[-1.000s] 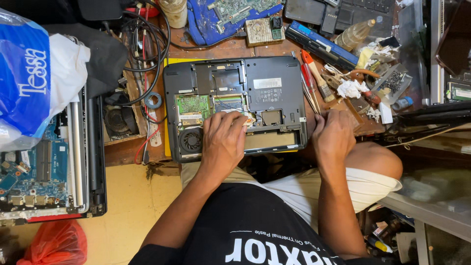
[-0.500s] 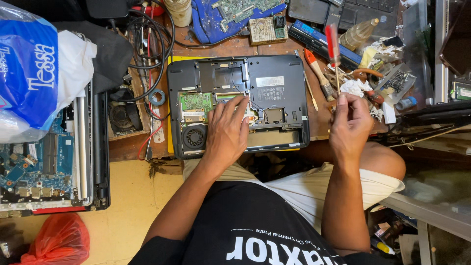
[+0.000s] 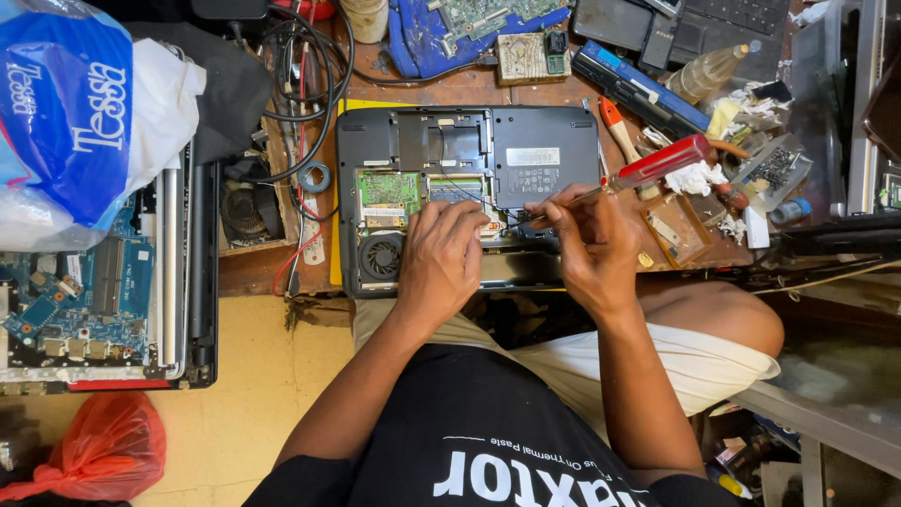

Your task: The person is repairing a laptop by manipulating internal components and using a screwdriver to tighten screws. They adjust wires and parts within the open laptop chassis.

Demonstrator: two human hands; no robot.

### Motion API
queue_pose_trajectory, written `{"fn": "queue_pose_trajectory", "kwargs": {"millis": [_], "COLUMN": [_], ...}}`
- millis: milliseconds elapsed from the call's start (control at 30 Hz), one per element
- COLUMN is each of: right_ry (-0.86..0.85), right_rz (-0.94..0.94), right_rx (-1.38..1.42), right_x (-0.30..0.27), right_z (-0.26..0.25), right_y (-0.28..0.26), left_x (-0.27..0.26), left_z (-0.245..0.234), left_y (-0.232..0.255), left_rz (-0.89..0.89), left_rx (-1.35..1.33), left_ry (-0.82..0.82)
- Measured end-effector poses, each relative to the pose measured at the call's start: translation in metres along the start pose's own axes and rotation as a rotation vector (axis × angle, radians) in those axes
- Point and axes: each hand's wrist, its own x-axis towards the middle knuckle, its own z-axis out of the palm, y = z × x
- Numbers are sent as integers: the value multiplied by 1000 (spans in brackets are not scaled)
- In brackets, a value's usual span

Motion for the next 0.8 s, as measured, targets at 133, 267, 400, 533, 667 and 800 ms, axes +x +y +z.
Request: {"fn": "queue_pose_trajectory", "kwargs": {"millis": [133,267,400,533,667,800], "right_ry": [-10,-8,-13,-11,-16,-26], "right_rz": [19,-25,-50,-83,-76,-172], "right_rx": [10,-27,-84,-134,-122,-387], "right_x": [-3,-3,-4,-2,-3,0], "right_z": [3,7,7,4,4,7], "right_y": [11,13,8,8,10,5], "left_x": [3,8,4,6,4,4], "left_z": [-3,-12,-11,-34,-42,-36], "left_y": [4,9,-3,-9,-19,-25], "left_rz": [-7,-53,-141,-157,-135,-165], "left_rx": [11,9,-7,113,101,91], "left_ry": [-8,-33,-73,-78,-53,-49]}}
